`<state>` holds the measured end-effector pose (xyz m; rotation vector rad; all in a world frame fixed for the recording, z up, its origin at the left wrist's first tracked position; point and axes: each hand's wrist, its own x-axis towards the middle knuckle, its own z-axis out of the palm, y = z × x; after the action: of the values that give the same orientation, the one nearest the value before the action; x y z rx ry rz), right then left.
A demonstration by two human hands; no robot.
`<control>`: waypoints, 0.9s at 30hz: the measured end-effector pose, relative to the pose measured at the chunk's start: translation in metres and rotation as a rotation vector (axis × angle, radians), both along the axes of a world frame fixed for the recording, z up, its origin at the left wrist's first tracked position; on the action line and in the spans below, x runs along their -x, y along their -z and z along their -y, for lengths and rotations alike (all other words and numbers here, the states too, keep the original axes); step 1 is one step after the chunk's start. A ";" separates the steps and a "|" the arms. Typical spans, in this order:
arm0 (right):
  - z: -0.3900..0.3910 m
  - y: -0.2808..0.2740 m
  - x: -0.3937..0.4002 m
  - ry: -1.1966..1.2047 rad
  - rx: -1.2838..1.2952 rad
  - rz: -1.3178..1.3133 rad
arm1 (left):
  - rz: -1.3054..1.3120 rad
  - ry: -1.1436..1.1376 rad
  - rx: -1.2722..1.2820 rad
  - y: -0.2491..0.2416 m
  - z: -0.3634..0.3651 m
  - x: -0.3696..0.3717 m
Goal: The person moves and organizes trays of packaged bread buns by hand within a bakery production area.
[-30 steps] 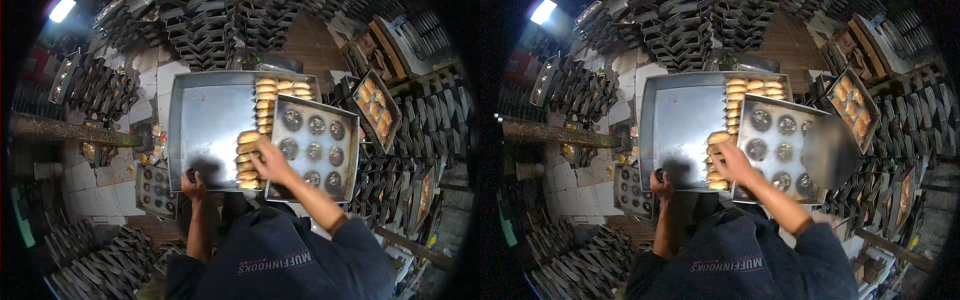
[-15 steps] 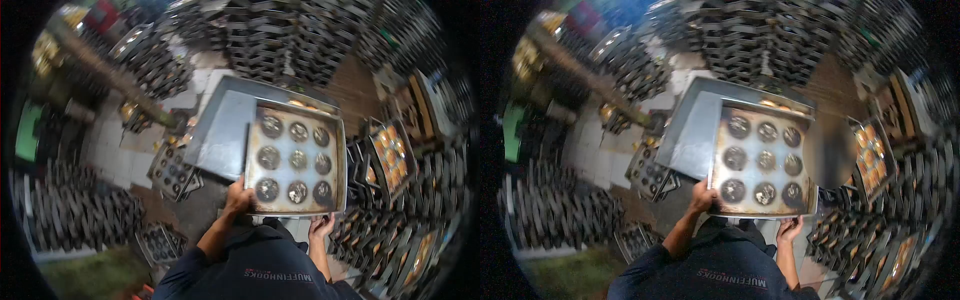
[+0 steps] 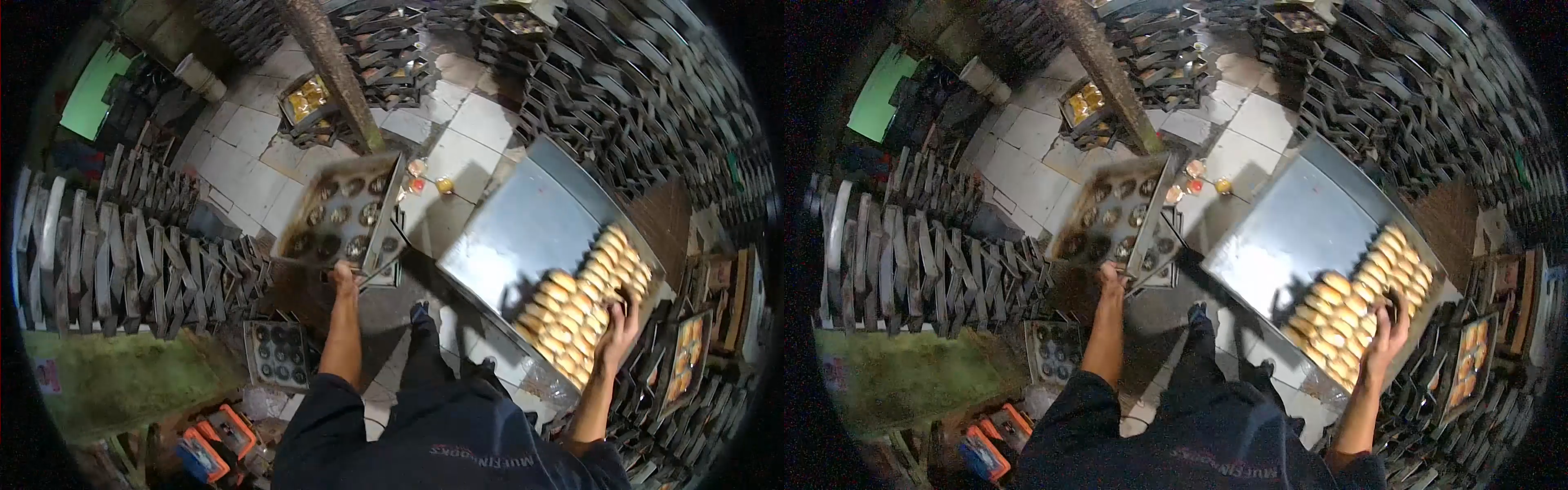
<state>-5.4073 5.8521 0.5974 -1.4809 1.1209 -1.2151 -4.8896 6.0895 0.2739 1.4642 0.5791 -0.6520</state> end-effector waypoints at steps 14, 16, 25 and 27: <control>-0.063 0.040 0.114 0.554 -0.015 -1.197 | -0.511 -0.242 -0.111 0.314 -0.038 0.010; -0.104 0.047 0.186 0.711 -0.116 -1.347 | -0.279 0.102 -0.028 0.378 -0.060 0.025; -0.324 0.136 0.359 0.060 -1.115 -0.982 | -0.252 0.275 -0.444 0.256 -0.020 -0.002; -0.344 0.153 0.320 0.220 -1.181 -0.701 | -0.064 0.419 -0.730 0.174 0.008 -0.017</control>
<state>-5.7271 6.1961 0.4449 -0.8066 2.0044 0.0431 -4.8722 6.0820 0.1002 2.2942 0.5935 -0.8636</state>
